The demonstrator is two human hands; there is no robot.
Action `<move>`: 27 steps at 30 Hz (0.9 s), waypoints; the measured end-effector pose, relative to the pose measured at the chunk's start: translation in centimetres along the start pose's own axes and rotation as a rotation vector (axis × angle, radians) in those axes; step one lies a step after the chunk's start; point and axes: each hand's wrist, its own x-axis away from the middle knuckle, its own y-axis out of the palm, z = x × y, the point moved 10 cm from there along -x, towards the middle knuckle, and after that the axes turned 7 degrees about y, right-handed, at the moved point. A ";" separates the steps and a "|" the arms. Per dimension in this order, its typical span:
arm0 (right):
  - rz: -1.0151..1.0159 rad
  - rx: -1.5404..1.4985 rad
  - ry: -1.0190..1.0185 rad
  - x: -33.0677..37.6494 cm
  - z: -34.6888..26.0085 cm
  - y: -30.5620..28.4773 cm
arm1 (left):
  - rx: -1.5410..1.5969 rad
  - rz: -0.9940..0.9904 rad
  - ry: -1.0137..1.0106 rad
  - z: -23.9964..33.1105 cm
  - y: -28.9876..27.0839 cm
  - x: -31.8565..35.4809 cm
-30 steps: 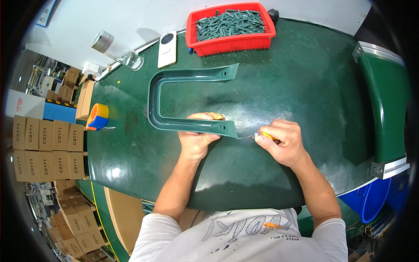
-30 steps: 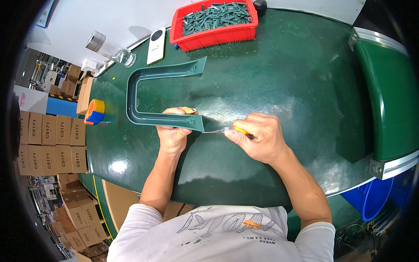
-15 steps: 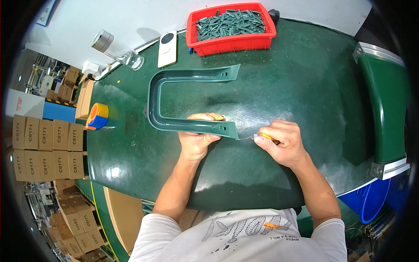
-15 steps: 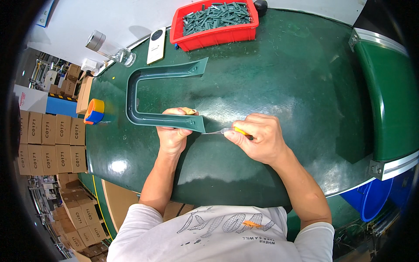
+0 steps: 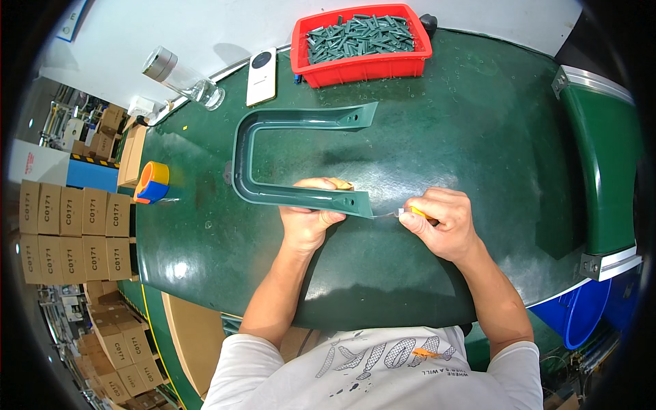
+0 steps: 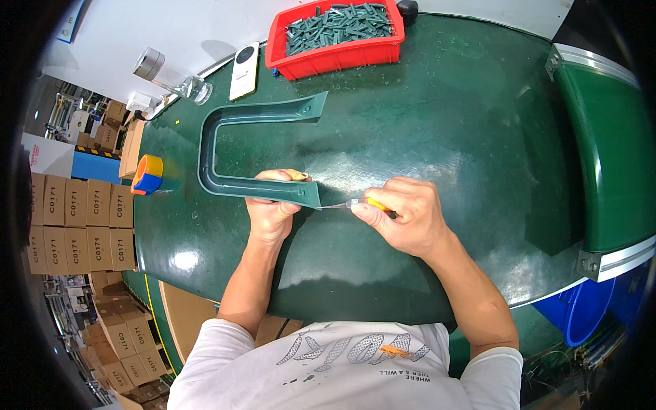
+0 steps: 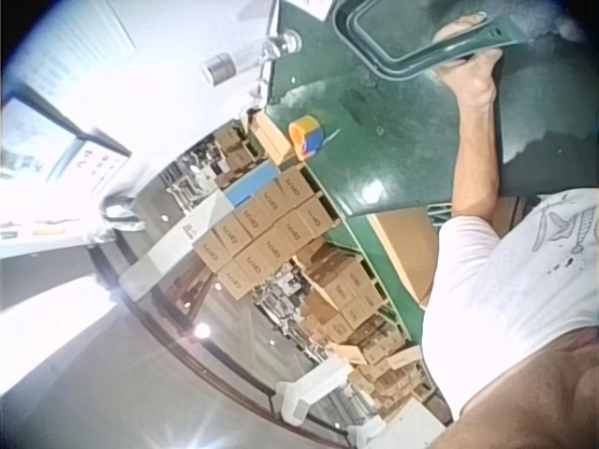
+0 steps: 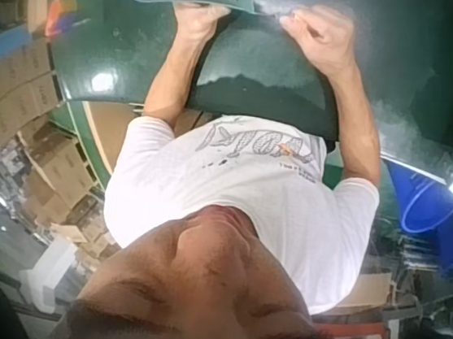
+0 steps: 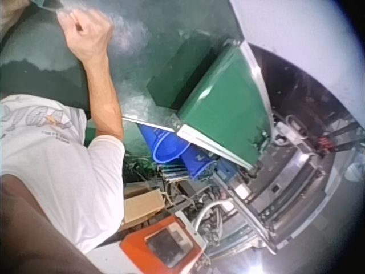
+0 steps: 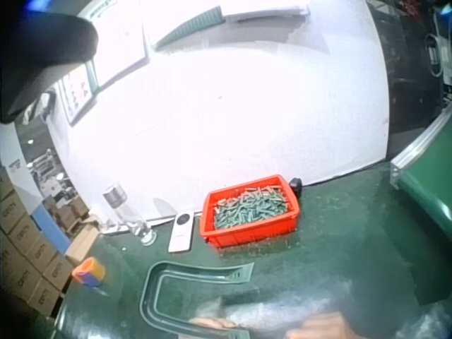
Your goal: Debur and inspect green U-shaped plastic handles and place them into a shipping box.
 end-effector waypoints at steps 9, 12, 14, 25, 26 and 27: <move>-0.042 0.013 -0.007 -0.1 0.0 0.3 | 0.006 -0.017 0.000 0.1 0.4 0.0; -0.024 0.011 -0.007 -0.1 -0.2 0.2 | 0.010 -0.028 0.013 0.1 0.4 0.1; 0.000 0.017 -0.004 -0.1 -0.2 0.0 | 0.025 -0.037 0.015 0.2 0.5 0.1; 0.104 0.099 0.021 -0.1 -0.5 -0.9 | 0.100 -0.140 0.018 0.7 2.8 0.1; 0.119 0.104 0.041 -0.1 -0.1 -1.0 | 0.119 -0.172 0.021 1.0 3.4 0.0; 0.134 0.109 0.061 -0.1 0.4 -1.0 | -0.067 -0.350 0.139 2.4 5.2 -0.2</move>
